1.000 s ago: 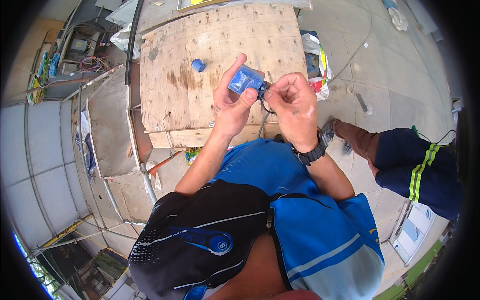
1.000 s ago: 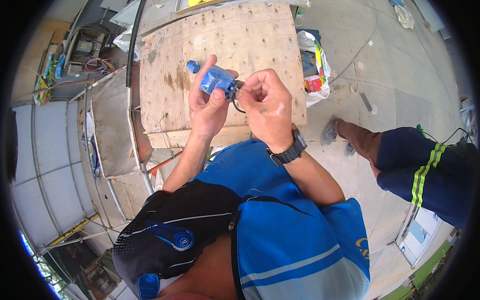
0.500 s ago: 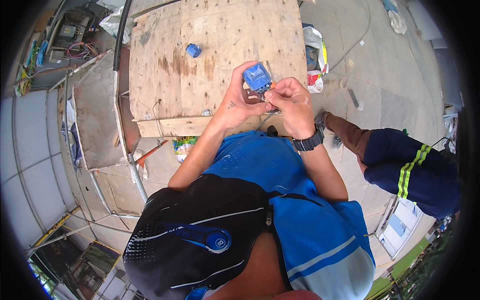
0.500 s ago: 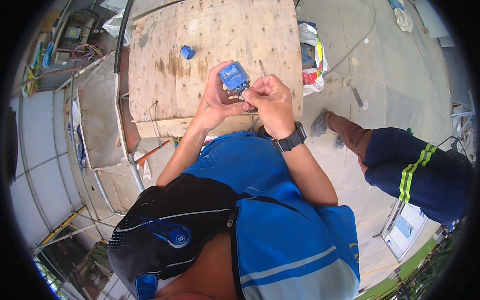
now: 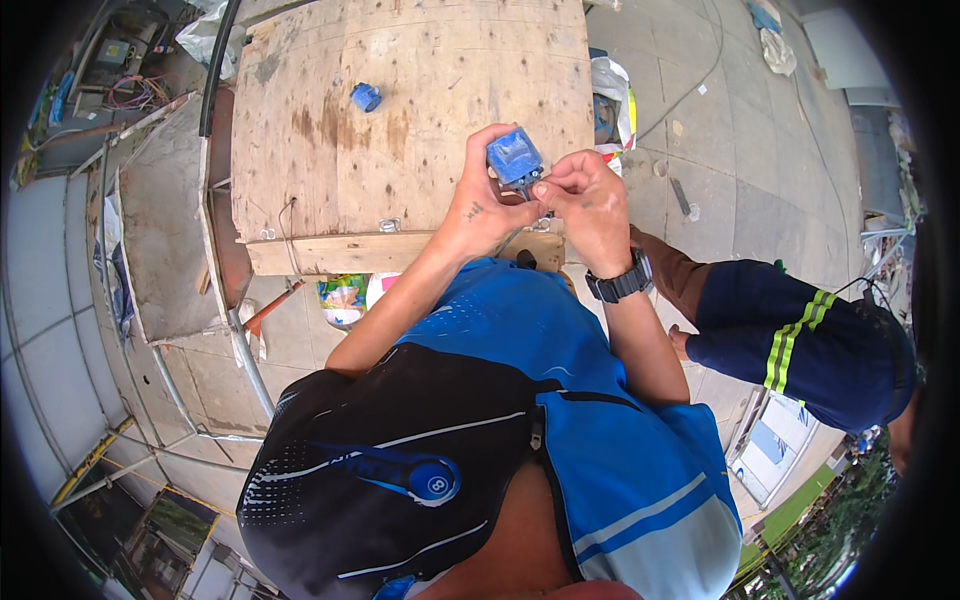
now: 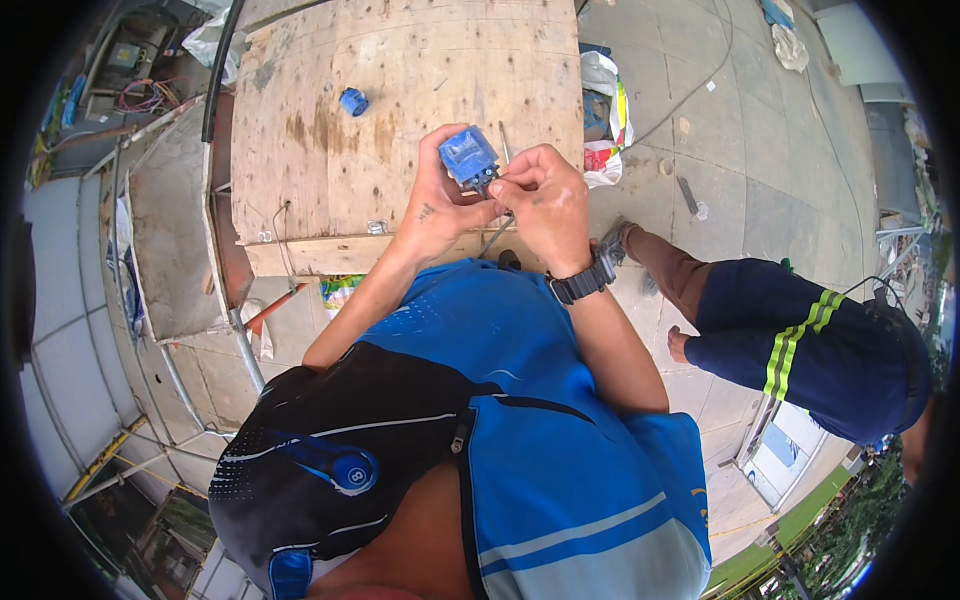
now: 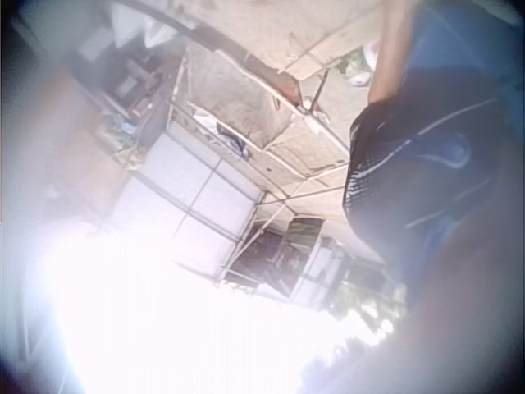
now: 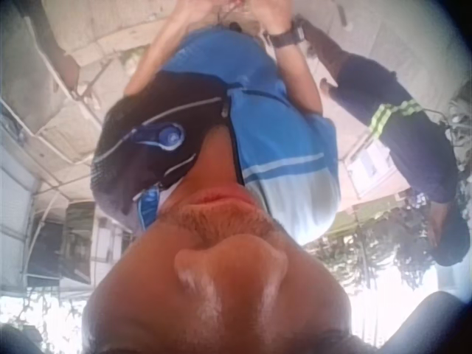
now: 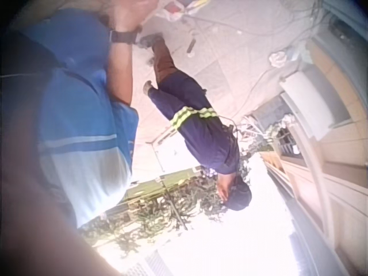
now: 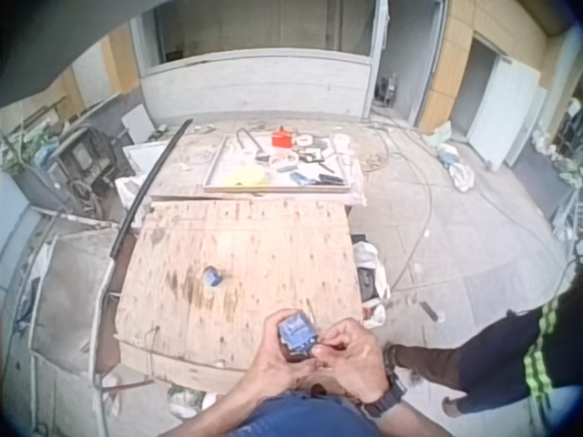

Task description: The person uses a screwdriver to tighten screws on a blue electrical component, then inserts it into a white cylindrical housing. The person repeats the process with a second blue component, securing each with the screwdriver.

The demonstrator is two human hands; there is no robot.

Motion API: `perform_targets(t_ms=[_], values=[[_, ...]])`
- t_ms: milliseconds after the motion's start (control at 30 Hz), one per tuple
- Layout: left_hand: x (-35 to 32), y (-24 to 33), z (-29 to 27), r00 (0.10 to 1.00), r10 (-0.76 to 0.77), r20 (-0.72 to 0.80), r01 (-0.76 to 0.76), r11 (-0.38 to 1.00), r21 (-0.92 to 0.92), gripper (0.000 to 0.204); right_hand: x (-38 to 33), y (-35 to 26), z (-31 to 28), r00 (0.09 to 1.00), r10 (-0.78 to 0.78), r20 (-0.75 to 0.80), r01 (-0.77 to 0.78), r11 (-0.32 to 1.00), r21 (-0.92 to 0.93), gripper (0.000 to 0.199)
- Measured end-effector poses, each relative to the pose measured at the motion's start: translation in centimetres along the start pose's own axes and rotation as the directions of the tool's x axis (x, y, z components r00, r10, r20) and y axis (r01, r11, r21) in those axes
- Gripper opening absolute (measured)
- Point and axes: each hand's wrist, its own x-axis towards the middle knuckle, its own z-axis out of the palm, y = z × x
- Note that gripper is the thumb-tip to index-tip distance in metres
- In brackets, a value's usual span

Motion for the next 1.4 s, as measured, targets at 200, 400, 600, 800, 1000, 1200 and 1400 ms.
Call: perform_targets(t_ms=[200,400,600,800,1000,1200,1400], values=[[0.0,0.1,0.0,0.999,0.004,-0.044,-0.007,0.998,-0.063,0.084,1.2,0.7,-0.4,0.996,-0.038,0.081,0.034,0.998,0.046,0.019],[-0.2,0.1,-0.4,0.997,0.007,-0.082,-0.011,0.999,-0.047,0.083,1.4,1.3,-0.2,0.991,0.009,0.134,-0.021,0.996,0.086,0.021],[-0.2,-0.2,-1.7,0.989,0.076,-0.125,-0.075,0.997,0.016,0.083,3.0,7.0,-4.3,0.97,0.07,-0.234,-0.01,0.969,0.247,0.021],[-0.8,1.5,-4.0,0.959,0.123,-0.257,-0.096,0.989,0.115,0.083,4.9,26.9,-6.9,0.946,0.27,-0.18,-0.319,0.879,-0.354,0.041],[-1.1,2.5,-3.9,0.961,0.164,-0.22,-0.145,0.984,0.104,0.082,5.4,27.2,1.5,0.987,-0.136,0.082,0.159,0.834,-0.528,0.04],[-0.8,2.5,-3.4,0.96,0.149,-0.238,-0.125,0.986,0.112,0.08,7.0,25.8,-2.4,0.942,-0.299,-0.152,0.159,0.797,-0.583,0.033],[-0.3,2.1,-3.1,0.957,0.17,-0.234,-0.139,0.98,0.145,0.074,2.7,6.9,-11.3,0.937,-0.304,-0.173,0.251,0.929,-0.271,0.028]])
